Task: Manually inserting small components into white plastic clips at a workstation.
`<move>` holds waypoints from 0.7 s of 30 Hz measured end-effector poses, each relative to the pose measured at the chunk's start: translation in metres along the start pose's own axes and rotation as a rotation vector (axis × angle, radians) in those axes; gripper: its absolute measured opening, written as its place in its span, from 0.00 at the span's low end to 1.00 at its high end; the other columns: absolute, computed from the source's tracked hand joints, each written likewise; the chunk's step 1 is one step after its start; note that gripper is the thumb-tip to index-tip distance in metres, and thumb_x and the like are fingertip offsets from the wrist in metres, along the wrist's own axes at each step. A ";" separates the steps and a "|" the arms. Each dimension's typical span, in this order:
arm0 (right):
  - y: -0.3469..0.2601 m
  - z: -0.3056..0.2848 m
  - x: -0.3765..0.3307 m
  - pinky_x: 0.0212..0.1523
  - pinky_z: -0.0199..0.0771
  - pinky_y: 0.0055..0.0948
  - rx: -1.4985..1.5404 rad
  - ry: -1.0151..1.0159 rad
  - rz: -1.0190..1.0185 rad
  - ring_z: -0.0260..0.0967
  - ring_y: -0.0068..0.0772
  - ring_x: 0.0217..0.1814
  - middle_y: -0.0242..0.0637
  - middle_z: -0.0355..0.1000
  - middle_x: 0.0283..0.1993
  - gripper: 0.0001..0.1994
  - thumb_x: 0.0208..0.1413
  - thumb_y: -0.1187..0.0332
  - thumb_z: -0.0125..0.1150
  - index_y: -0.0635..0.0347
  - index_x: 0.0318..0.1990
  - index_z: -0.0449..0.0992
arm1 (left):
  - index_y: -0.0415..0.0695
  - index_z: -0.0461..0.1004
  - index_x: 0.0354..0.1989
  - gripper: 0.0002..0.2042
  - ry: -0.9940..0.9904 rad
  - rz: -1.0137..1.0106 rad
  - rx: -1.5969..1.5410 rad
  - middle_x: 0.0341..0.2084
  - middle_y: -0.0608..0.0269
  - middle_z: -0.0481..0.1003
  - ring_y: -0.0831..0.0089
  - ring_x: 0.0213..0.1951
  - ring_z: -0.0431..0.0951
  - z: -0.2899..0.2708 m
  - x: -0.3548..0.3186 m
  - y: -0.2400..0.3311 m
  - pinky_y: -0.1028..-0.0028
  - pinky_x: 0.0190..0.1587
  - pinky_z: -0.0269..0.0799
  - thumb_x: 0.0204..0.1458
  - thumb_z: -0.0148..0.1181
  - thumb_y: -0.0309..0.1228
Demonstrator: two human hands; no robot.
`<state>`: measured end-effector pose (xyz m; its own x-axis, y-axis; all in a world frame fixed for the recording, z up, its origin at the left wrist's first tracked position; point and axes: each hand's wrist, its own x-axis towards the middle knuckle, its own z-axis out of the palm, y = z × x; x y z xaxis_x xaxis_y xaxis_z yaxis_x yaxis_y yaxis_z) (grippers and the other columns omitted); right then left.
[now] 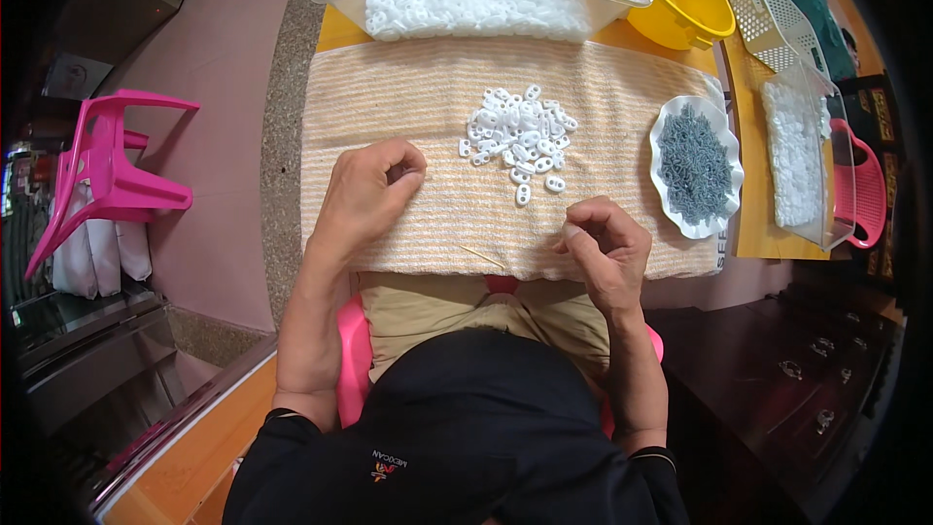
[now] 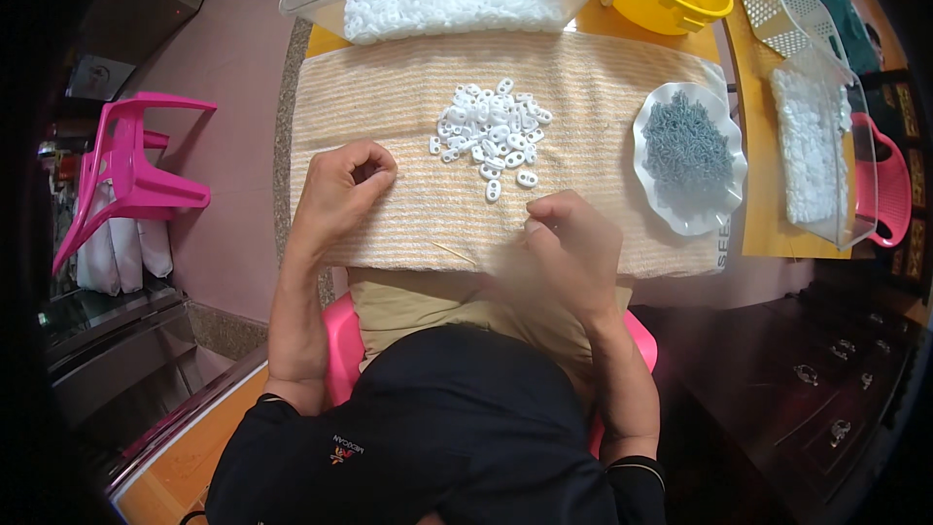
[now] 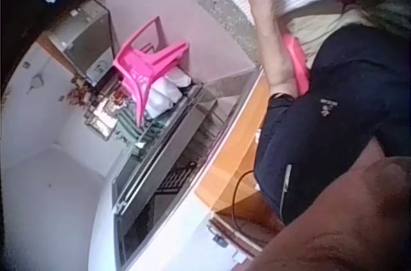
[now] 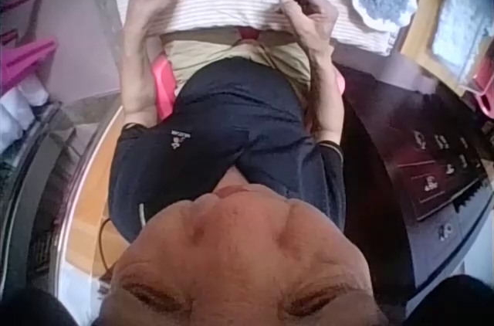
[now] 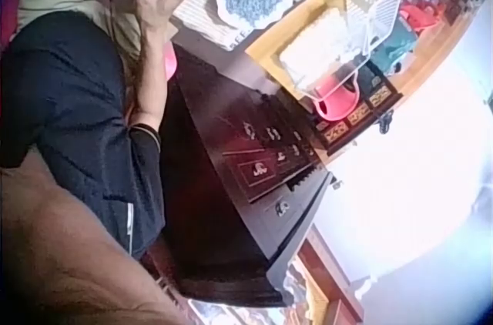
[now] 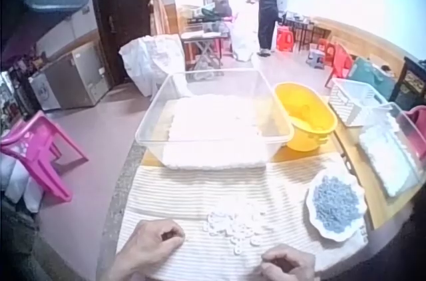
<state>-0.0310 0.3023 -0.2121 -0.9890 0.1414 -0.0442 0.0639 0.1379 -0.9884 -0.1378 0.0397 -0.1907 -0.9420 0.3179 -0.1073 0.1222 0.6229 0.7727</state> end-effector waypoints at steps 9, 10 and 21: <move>-0.001 0.001 0.000 0.34 0.77 0.23 -0.023 -0.004 0.019 0.70 0.21 0.33 0.36 0.70 0.35 0.05 0.52 0.83 0.55 0.70 0.37 0.73 | 0.40 0.75 0.29 0.02 0.012 0.321 0.287 0.26 0.54 0.73 0.55 0.33 0.75 0.005 -0.005 -0.008 0.62 0.37 0.71 0.47 0.60 0.25; 0.000 0.001 0.000 0.35 0.77 0.23 -0.031 -0.008 0.014 0.70 0.21 0.33 0.36 0.70 0.35 0.06 0.52 0.83 0.55 0.70 0.37 0.74 | 0.40 0.75 0.29 0.02 0.010 0.321 0.291 0.26 0.54 0.73 0.55 0.33 0.75 0.005 -0.006 -0.009 0.62 0.37 0.71 0.47 0.60 0.25; 0.003 0.000 0.000 0.35 0.77 0.23 -0.019 -0.017 -0.001 0.69 0.21 0.34 0.35 0.69 0.35 0.06 0.51 0.84 0.54 0.70 0.37 0.74 | 0.38 0.76 0.32 0.05 0.145 0.406 0.229 0.27 0.55 0.75 0.58 0.32 0.76 0.010 -0.016 0.002 0.67 0.35 0.73 0.45 0.61 0.20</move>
<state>-0.0305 0.3029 -0.2153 -0.9911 0.1250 -0.0459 0.0653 0.1566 -0.9855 -0.1197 0.0433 -0.1935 -0.8356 0.4755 0.2752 0.5395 0.6155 0.5745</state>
